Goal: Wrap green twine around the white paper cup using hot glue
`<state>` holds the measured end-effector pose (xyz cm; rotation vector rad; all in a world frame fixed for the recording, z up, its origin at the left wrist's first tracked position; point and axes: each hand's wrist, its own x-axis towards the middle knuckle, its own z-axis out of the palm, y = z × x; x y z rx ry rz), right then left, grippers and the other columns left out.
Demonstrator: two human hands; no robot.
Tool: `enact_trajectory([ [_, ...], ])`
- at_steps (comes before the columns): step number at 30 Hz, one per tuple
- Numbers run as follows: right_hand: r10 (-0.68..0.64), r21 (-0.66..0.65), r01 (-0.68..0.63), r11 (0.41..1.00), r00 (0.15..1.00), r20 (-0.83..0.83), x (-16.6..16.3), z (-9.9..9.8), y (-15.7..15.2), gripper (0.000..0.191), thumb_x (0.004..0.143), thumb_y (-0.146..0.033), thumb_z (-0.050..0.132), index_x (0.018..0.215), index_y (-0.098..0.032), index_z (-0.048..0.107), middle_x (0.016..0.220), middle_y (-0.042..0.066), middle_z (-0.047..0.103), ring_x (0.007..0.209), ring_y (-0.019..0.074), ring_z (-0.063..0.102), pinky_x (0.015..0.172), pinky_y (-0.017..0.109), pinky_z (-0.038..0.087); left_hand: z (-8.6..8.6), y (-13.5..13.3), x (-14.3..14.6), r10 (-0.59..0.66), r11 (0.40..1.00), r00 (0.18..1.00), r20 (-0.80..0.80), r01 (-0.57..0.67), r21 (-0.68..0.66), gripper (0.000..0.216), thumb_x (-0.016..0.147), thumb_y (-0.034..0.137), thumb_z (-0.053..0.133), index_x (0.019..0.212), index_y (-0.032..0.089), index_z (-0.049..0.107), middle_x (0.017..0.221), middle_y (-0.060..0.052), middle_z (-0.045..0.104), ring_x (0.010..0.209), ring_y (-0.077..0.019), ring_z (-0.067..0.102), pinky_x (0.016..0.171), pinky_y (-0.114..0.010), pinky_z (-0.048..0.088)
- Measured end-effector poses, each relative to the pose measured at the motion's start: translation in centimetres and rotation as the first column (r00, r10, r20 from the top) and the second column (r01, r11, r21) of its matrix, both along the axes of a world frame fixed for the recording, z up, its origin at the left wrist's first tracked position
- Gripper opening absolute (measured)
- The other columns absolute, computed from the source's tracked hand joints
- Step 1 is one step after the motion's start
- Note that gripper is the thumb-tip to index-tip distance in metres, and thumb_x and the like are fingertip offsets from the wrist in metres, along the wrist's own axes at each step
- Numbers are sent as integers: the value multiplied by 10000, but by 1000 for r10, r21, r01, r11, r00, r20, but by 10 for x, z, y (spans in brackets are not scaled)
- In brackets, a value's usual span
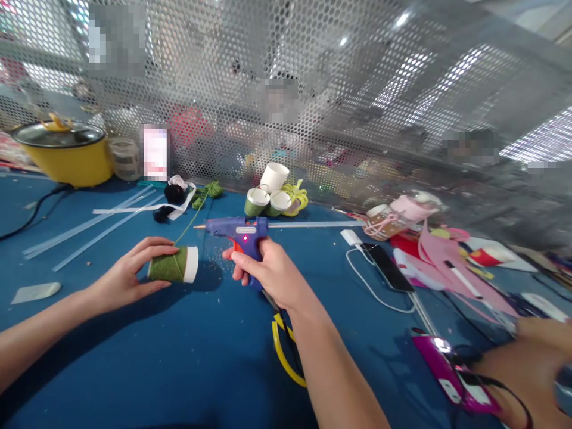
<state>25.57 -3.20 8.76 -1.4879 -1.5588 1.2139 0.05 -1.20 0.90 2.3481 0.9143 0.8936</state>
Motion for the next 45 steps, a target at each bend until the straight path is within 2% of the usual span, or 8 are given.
enact_trajectory([
  [2,21,12,-22,1000,996,86,-5,3,-3,202,726,-348,585,806,-162,575,652,42,630,530,129,566,462,239,444,0,1,-1,2,1000,1000,0,-2,3,414,813,208,555,1195,240,399,1193,-100,414,1111,-252,457,923,-420,430],
  [6,-27,20,23,1000,972,232,-10,3,-7,161,725,-332,588,769,-180,565,529,7,591,465,133,557,444,241,446,0,2,-2,9,1000,1000,3,-9,-1,408,817,199,550,1195,235,401,1202,-103,413,1120,-248,455,937,-410,421],
  [12,-14,0,15,1000,960,278,-10,-1,-9,227,722,-403,591,740,-178,571,450,-13,559,389,122,516,396,230,437,-1,3,-3,7,1000,1000,1,-7,4,396,828,208,543,1198,244,406,1223,-102,411,1138,-252,447,955,-411,407],
  [20,25,-13,-22,1000,924,381,-16,0,-11,259,768,-398,529,648,-168,539,422,-24,538,367,99,500,410,202,431,-2,2,-2,-4,1000,1000,-2,4,20,384,831,199,535,1194,226,414,1233,-107,407,1147,-247,444,947,-394,420],
  [27,23,-17,-18,1000,908,419,-18,-1,-11,293,769,-394,522,575,-176,507,410,-23,539,364,96,501,409,191,420,-3,3,-3,-10,1000,1000,-5,10,19,382,830,193,534,1193,231,422,1229,-105,411,1140,-246,446,946,-399,420],
  [45,8,22,-20,1000,887,462,-21,0,-14,286,782,-362,517,566,-175,532,385,-24,532,353,102,508,411,191,420,-3,3,-3,-18,1000,1000,-22,19,24,377,833,192,530,1193,231,423,1232,-103,409,1140,-244,447,944,-399,423],
])
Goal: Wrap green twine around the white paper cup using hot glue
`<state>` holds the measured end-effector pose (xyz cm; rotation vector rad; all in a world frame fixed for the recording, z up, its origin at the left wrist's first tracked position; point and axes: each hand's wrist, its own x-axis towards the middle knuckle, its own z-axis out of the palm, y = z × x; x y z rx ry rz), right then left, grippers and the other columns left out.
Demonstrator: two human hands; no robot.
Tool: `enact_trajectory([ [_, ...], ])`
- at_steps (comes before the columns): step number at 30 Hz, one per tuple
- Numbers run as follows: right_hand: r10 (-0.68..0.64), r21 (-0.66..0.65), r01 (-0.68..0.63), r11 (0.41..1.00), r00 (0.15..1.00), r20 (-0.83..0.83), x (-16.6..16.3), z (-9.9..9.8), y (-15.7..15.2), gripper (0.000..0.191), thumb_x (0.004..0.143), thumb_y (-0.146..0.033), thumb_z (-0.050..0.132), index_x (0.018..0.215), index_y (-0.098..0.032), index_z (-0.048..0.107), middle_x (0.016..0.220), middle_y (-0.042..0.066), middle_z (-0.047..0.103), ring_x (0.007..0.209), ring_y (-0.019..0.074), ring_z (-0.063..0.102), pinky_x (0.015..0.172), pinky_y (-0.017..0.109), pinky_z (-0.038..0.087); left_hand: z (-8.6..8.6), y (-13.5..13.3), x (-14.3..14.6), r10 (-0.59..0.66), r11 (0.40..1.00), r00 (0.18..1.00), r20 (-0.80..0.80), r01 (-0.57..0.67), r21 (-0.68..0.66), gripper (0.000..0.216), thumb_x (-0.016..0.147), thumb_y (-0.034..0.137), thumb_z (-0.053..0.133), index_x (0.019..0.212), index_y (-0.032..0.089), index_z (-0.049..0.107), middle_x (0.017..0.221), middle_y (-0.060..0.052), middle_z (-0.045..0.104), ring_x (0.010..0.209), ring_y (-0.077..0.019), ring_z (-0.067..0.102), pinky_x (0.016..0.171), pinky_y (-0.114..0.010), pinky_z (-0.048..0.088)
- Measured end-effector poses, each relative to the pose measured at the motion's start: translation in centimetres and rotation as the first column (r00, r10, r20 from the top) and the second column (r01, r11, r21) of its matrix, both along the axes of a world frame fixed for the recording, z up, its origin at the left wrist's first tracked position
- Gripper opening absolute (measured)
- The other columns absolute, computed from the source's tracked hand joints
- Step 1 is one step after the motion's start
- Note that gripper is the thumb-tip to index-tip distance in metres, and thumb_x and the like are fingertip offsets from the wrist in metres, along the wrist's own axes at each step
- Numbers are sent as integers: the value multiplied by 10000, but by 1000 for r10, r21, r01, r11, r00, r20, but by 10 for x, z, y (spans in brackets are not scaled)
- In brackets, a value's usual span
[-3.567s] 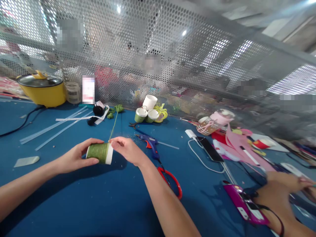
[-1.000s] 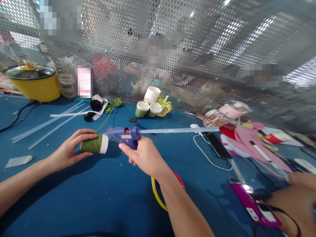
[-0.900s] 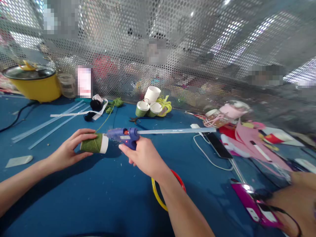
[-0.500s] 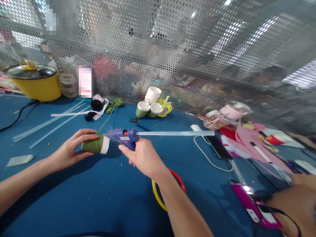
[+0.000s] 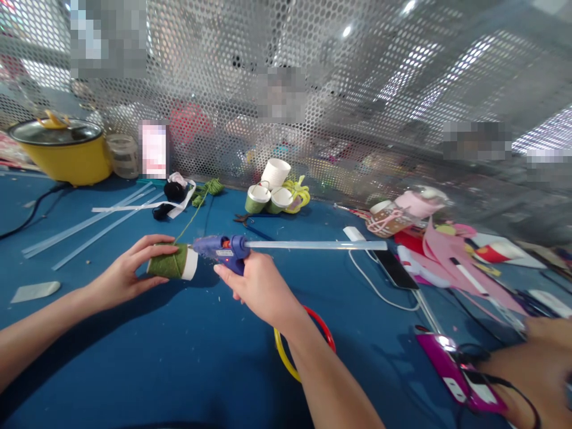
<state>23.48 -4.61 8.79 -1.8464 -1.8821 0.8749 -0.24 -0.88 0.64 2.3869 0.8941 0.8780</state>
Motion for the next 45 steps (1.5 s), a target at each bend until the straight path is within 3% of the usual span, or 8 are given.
enact_trajectory([
  [11,-13,-15,13,1000,1000,5,0,1,-1,275,780,-363,514,576,-180,532,389,-26,531,349,104,505,407,196,416,-2,-1,0,11,1000,1000,18,-11,-13,384,834,199,531,1201,240,424,1236,-109,413,1143,-262,446,939,-436,423],
  [45,-32,-15,33,999,999,43,-5,8,-8,199,762,-328,523,610,-200,537,366,-45,481,353,131,520,396,220,399,-2,0,5,81,992,988,131,-68,-104,442,787,265,608,1198,229,447,1149,-96,475,1056,-239,506,898,-392,445],
])
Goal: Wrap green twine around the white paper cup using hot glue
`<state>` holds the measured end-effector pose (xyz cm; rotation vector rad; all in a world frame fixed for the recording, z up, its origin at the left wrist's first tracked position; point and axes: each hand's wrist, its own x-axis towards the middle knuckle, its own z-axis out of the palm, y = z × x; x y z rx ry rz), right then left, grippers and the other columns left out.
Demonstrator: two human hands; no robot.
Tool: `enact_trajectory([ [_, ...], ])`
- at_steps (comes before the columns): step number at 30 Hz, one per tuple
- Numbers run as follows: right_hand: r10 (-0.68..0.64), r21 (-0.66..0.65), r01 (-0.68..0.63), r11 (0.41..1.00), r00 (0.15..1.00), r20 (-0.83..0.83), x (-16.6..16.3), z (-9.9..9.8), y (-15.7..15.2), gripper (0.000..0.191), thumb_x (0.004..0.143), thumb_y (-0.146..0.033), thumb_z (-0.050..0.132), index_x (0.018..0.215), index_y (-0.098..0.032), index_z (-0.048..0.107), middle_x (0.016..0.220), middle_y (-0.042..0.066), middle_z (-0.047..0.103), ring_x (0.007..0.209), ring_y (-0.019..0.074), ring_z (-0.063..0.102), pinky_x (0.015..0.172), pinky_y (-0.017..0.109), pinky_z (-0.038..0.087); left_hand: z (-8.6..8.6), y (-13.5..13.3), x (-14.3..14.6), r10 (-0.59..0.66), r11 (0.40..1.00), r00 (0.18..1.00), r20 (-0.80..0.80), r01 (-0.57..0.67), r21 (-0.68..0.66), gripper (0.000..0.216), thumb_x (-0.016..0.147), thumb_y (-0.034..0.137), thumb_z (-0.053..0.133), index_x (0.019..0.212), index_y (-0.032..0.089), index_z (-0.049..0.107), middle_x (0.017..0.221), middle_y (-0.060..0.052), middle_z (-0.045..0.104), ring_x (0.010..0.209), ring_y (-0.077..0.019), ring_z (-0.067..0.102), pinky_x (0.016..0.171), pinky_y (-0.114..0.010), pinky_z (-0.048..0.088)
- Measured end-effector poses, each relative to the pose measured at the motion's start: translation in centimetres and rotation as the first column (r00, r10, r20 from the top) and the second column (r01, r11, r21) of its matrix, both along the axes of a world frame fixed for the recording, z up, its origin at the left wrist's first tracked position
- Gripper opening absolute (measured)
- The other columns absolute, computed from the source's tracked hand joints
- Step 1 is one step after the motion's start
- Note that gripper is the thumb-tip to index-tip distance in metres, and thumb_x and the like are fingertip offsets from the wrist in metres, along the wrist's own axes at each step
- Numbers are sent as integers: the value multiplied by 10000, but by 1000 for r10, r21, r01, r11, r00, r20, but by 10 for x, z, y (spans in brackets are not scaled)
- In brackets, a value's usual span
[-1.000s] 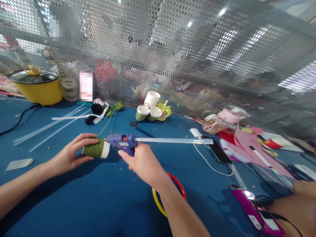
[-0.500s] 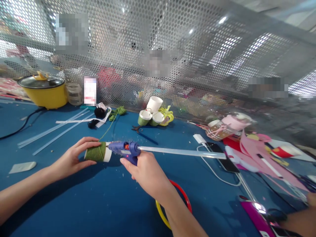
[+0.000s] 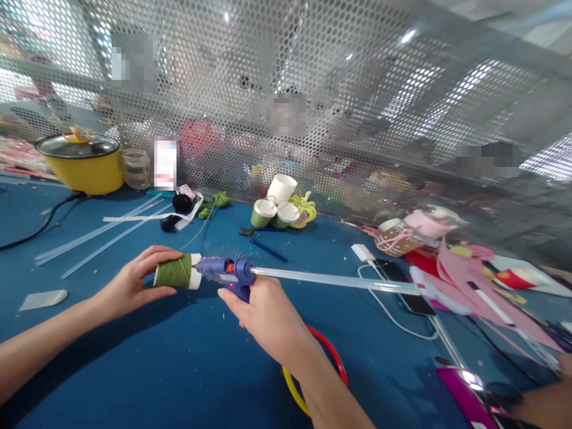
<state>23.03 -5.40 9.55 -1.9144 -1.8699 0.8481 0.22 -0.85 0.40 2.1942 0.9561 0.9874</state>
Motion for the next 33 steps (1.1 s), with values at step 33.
enact_trajectory([
  [33,28,-3,-28,1000,999,25,2,-2,1,198,756,-359,523,630,-206,533,374,-50,477,350,131,501,394,227,386,-1,1,1,25,999,999,39,-23,-35,460,738,243,655,1164,238,481,1123,-86,482,1035,-243,510,880,-405,457],
])
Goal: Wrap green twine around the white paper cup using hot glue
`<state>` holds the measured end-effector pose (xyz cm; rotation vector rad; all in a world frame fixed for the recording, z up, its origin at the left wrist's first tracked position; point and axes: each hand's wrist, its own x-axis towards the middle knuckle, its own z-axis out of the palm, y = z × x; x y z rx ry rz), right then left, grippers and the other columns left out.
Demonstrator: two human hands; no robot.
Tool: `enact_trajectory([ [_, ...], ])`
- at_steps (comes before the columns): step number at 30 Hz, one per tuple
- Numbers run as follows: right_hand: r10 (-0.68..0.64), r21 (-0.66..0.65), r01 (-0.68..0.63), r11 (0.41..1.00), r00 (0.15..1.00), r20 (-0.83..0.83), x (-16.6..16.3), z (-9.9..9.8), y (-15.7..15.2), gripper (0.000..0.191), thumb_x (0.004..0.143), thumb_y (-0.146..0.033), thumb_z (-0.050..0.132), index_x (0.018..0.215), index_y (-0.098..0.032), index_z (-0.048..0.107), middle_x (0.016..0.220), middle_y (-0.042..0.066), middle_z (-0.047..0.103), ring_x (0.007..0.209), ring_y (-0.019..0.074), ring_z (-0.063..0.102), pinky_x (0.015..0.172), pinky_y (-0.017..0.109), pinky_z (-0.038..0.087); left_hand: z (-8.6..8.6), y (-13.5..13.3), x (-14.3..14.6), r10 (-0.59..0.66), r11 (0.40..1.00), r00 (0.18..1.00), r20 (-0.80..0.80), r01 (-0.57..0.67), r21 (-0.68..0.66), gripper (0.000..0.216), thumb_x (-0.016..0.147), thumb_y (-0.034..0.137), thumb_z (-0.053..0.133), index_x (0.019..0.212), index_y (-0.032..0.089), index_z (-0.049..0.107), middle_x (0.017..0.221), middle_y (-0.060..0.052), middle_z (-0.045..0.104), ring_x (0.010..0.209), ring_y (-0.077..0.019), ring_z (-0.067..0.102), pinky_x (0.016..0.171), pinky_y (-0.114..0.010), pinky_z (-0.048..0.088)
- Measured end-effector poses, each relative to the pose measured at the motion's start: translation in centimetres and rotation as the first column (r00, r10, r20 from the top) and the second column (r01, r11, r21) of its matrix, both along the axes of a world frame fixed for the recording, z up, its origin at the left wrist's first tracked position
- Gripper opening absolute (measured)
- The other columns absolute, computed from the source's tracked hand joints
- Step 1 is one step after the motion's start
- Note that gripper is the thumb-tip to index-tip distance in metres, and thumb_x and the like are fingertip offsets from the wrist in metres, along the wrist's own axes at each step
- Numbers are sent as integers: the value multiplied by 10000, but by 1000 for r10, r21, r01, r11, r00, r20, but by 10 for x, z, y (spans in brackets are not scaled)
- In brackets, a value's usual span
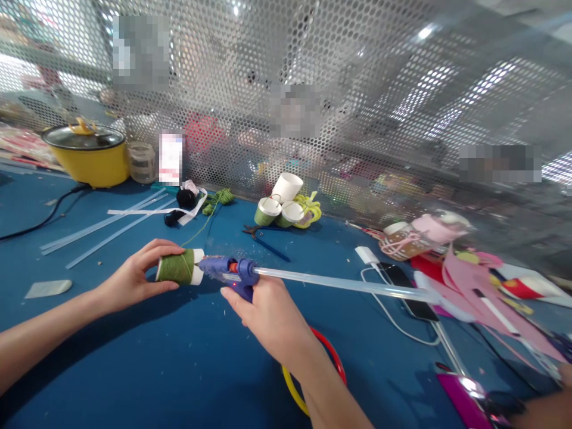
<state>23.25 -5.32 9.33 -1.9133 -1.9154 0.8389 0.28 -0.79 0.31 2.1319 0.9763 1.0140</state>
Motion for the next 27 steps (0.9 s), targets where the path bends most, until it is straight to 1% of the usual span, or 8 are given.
enact_trajectory([
  [3,-14,6,14,1000,1000,-12,-1,0,0,187,755,-348,529,637,-203,541,379,-48,482,359,133,511,393,225,386,2,-2,0,-6,999,999,-39,8,50,444,750,226,639,1163,234,477,1134,-85,478,1046,-239,506,901,-394,440],
  [8,-20,-15,20,1000,1000,-11,-1,0,3,199,766,-338,522,620,-203,531,374,-45,482,360,127,507,397,219,390,4,-4,0,-42,996,995,-92,49,72,412,784,203,598,1174,230,468,1163,-94,449,1077,-237,484,914,-386,437],
  [15,-14,-43,13,999,1000,-16,1,-2,6,271,773,-359,505,552,-205,479,388,-36,502,364,120,516,414,211,410,0,-5,-2,-80,987,984,-160,101,122,397,817,181,552,1193,243,439,1206,-100,412,1100,-242,455,905,-397,443],
  [20,-25,-17,24,1000,999,-40,1,-4,7,284,769,-358,517,537,-201,472,380,-39,490,374,120,520,411,207,400,-2,-5,-2,-102,978,976,-192,134,157,391,833,173,532,1201,251,426,1227,-105,398,1116,-248,440,921,-410,432],
  [23,-18,-16,17,1000,999,-39,1,-5,7,303,771,-361,516,520,-200,461,381,-36,493,367,114,510,413,205,395,-1,-5,-2,-113,977,975,-190,144,160,388,838,175,525,1204,252,422,1228,-103,392,1114,-243,442,922,-404,432],
  [27,-16,-1,16,1000,999,-34,1,-5,6,283,772,-358,512,541,-198,478,384,-38,492,369,114,509,411,207,396,1,-5,-2,-99,984,980,-174,122,127,390,832,193,539,1200,255,424,1216,-96,400,1110,-242,449,920,-403,433],
])
